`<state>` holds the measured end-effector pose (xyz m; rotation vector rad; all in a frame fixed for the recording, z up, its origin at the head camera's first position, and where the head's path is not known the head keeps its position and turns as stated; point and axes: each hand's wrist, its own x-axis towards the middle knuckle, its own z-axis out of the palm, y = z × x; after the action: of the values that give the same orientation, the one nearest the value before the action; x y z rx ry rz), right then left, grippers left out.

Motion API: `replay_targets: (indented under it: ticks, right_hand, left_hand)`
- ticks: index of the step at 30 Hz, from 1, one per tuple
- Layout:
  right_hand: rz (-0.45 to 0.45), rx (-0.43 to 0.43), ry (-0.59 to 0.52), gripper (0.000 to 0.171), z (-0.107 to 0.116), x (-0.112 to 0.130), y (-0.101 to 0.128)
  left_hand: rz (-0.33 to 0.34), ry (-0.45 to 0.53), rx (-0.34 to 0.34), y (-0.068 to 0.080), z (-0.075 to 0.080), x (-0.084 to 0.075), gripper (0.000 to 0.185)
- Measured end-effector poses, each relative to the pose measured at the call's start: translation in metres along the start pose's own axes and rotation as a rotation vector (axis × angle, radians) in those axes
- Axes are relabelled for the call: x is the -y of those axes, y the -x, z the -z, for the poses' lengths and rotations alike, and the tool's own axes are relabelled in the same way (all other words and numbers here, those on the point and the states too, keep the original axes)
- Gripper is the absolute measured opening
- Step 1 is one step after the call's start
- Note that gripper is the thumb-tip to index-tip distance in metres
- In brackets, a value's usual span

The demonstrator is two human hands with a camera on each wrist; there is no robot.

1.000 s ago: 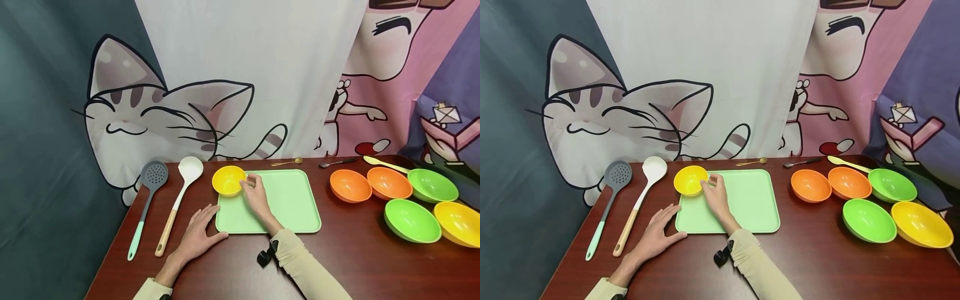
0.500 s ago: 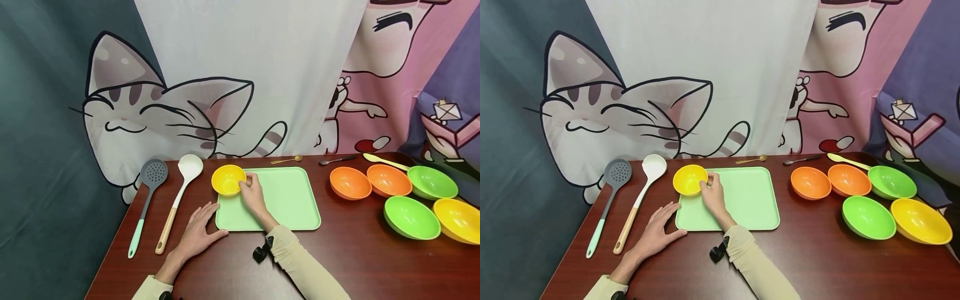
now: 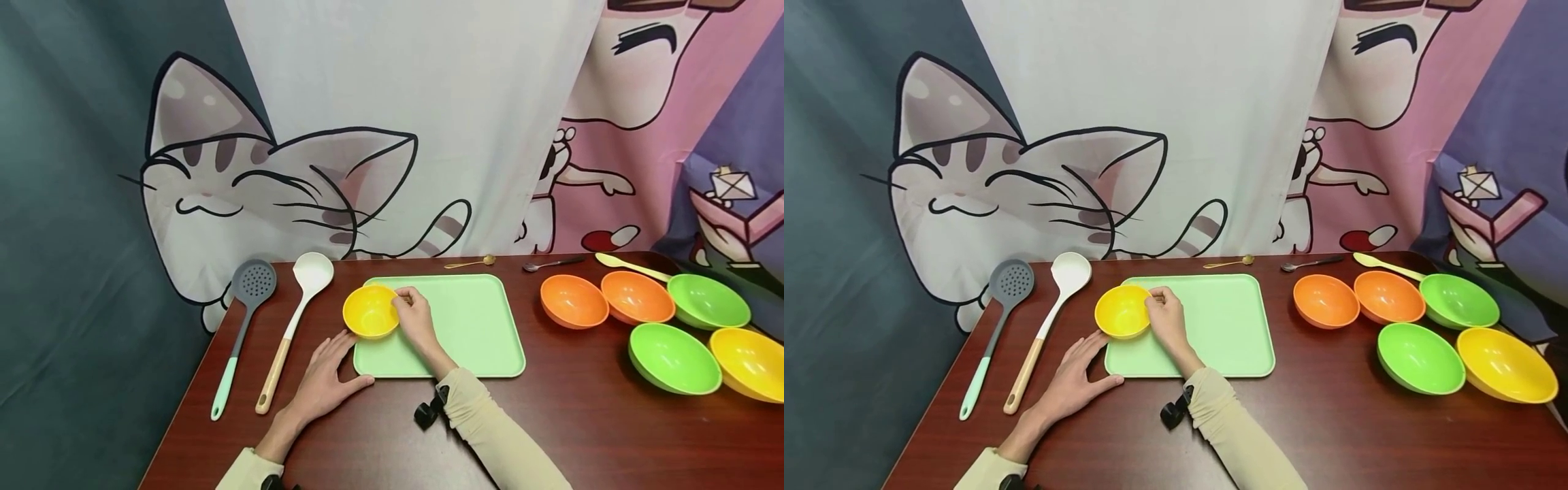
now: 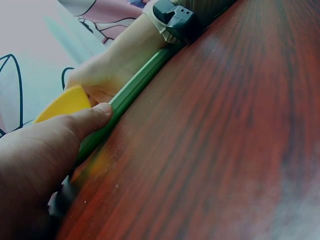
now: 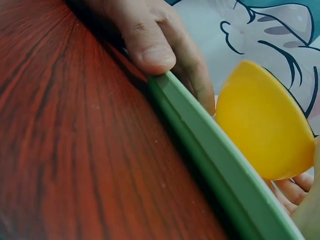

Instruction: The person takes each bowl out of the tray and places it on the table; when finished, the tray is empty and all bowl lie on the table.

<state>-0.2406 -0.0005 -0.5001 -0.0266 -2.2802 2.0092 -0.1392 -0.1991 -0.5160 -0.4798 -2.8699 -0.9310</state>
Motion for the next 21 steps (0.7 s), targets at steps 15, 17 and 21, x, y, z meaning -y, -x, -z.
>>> replay_targets:
  ticks: [15,17,21]
  right_hand:
    - [-0.040,0.031,-0.067,0.019,0.005,0.000,0.004]
    - [-0.047,0.038,-0.064,0.020,0.006,0.001,0.005]
    - [-0.045,0.077,-0.056,0.021,0.008,0.011,0.011]
  left_hand:
    - [-0.018,0.001,-0.006,-0.001,0.001,-0.002,0.086]
    - [-0.031,-0.005,-0.015,-0.001,0.001,-0.003,0.086]
    - [-0.034,-0.004,-0.038,0.002,0.001,-0.003,0.086]
